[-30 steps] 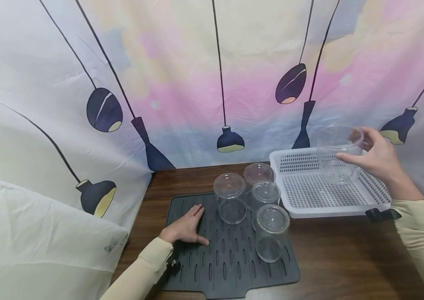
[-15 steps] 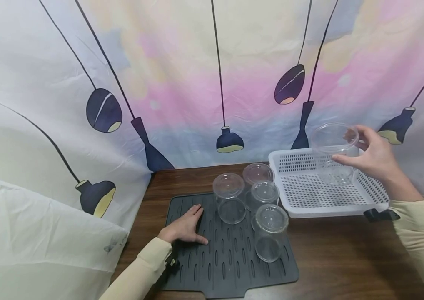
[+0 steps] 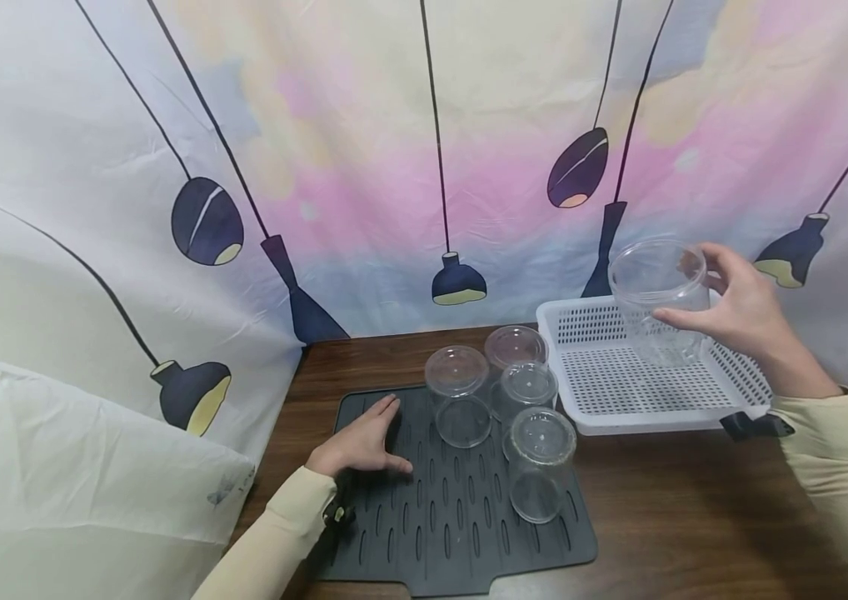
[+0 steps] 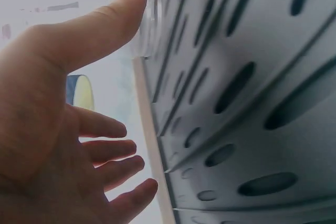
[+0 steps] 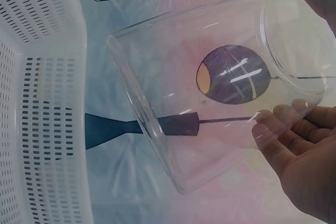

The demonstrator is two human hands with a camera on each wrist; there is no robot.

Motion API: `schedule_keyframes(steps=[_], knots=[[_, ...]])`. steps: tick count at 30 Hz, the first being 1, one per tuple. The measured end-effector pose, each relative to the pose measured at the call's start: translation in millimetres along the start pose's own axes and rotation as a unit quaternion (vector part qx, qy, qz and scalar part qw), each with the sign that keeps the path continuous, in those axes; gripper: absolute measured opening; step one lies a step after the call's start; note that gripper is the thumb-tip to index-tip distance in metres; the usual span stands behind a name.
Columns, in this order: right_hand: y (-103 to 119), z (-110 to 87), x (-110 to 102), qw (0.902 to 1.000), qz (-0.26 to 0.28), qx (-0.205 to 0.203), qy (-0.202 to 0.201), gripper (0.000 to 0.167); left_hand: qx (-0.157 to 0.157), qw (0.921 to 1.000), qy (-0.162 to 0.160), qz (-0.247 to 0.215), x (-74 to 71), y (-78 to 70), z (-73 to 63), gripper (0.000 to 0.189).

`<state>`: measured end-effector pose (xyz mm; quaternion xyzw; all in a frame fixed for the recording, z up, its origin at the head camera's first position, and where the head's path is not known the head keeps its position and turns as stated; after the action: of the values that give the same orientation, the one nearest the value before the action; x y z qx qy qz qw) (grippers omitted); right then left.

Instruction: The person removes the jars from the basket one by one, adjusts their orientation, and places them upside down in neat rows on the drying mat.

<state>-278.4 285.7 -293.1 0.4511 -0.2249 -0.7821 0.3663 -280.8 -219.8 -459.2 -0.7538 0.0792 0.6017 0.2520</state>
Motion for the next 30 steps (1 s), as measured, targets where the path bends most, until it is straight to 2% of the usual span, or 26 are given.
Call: schedule_keyframes(steps=[7, 13, 25, 30], knots=[[10, 1.7, 1, 0.9996, 0.003, -0.026, -0.009, 0.092, 0.01, 0.9995, -0.026, -0.016, -17.6, -8.0, -3.4, 0.113], [18, 1.1, 1, 0.9988, 0.003, -0.047, -0.014, 0.091, 0.003, 0.9989, -0.031, -0.036, -30.7, -14.9, -7.2, 0.113], [34, 0.4, 5, 0.9973, -0.001, -0.073, -0.009, 0.095, 0.014, 0.9964, -0.075, -0.038, -55.1, -26.1, -8.2, 0.115], [43, 0.8, 7, 0.9937, -0.004, -0.111, -0.016, 0.096, 0.019, 0.9945, -0.096, -0.036, -65.0, -32.8, -7.4, 0.114]])
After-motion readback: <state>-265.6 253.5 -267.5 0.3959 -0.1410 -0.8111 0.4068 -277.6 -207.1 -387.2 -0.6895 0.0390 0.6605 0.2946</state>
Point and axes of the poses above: each hand's wrist, its own z-axis towards the middle knuckle, its own x-axis out of the palm, y = z × x, the point moved 4 cm from there along z, towards the middle knuckle, and after that the axes turned 3 degrees about z, right-handed, at the moved point
